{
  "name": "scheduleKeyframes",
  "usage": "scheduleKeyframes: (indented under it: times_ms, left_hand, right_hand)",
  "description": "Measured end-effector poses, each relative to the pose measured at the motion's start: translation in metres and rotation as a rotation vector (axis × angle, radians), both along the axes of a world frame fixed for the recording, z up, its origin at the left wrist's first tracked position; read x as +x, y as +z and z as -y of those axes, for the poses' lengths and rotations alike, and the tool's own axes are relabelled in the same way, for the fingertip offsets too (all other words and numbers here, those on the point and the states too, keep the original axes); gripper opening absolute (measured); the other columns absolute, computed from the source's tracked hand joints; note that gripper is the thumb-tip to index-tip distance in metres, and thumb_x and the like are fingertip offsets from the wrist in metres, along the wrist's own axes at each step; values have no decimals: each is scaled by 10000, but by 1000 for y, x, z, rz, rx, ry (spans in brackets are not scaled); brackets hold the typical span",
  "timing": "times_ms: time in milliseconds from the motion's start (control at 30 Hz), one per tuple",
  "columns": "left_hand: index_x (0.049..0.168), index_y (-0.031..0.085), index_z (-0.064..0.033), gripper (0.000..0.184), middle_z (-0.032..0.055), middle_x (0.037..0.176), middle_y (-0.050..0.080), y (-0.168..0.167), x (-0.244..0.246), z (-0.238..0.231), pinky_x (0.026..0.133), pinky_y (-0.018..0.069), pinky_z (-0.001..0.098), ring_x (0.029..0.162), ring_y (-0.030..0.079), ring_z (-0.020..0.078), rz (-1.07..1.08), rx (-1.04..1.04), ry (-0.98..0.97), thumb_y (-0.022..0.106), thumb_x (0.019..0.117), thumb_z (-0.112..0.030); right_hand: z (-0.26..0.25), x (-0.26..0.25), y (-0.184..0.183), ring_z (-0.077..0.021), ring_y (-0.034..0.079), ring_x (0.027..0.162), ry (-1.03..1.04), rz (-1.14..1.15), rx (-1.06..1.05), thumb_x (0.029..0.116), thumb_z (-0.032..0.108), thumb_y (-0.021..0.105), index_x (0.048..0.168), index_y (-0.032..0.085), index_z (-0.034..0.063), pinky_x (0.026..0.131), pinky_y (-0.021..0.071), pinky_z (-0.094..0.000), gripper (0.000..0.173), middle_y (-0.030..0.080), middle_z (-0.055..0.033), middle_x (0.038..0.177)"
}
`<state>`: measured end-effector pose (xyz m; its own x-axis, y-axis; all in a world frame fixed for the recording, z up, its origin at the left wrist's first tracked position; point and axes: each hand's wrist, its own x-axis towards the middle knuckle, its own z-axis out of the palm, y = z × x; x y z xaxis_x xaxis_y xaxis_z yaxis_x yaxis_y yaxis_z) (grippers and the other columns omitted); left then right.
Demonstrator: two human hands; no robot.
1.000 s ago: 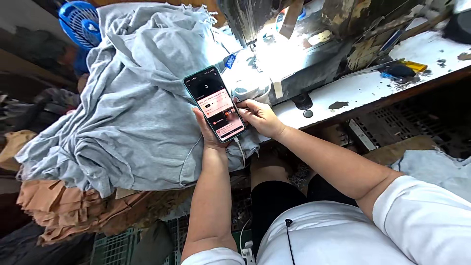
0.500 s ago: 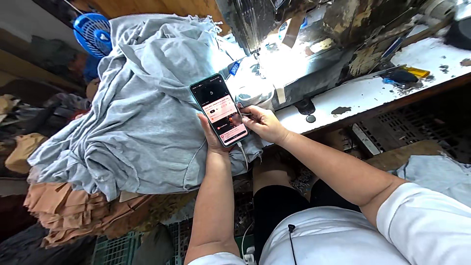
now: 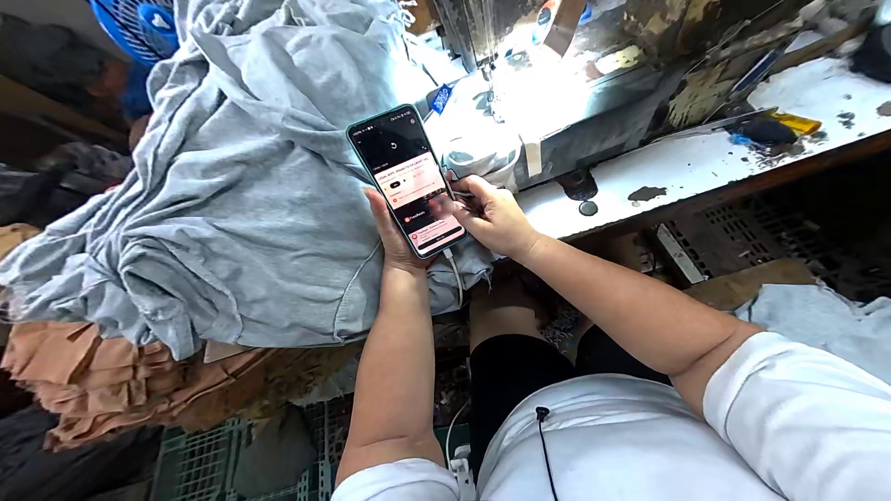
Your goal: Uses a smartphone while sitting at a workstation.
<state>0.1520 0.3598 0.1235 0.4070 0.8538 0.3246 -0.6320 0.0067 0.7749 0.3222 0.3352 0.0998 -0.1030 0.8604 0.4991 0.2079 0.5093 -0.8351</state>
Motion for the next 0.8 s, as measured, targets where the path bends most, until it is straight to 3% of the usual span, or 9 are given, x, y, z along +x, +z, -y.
scheduleKeyframes:
  times_ms: [100,167,267,367,500,667,800]
  left_hand:
    - [1266,660,-213,717,36,1161,739,1,1,1,943,592,383,1087,707,163,11,14,8,694,775,-735]
    - [1270,656,-208,738,38,1169,734,2,1,1,952,586,386,1096,702,167,13,14,1,687,769,-749]
    - [1275,662,-192,768,60,1179,731,0,0,-1,955,584,402,1102,701,190,32,-2,-27,691,758,-758]
    - [1276,638,-182,836,80,1184,719,1,0,1,938,583,412,1099,693,212,9,-29,7,626,745,-829]
    - [1306,613,-184,850,67,1197,708,1,0,-1,952,575,407,1108,684,203,4,-6,22,658,736,-813]
    - [1289,630,-203,817,50,1187,725,3,2,1,937,591,383,1100,699,182,-6,6,33,726,708,-768]
    - [1280,643,-217,764,38,1173,733,5,4,5,942,591,381,1099,702,168,3,16,39,713,738,-751]
  right_hand:
    - [-1,0,0,-210,733,888,46,14,-42,870,395,800,1265,614,47,786,602,-488,559,746,-92,993]
    - [-1,1,0,-199,735,928,98,10,-34,823,439,834,1288,585,45,806,605,-480,658,746,-88,1041]
    - [-3,6,-2,-176,718,1023,223,26,-9,808,417,847,1371,503,4,888,604,-431,778,723,-102,1139]
    - [-1,7,2,-206,699,1054,237,125,-29,765,354,875,1433,443,11,912,581,-472,867,708,-103,1158]
    - [0,6,3,-205,709,1037,198,147,-54,838,357,809,1448,449,41,885,587,-493,776,719,-84,1152]
    - [1,4,3,-192,719,940,155,95,-32,1027,340,604,1396,525,42,838,588,-472,481,733,-76,1053]
    - [0,7,4,-194,697,863,175,68,-24,1054,348,541,1360,551,40,780,577,-472,434,713,-80,982]
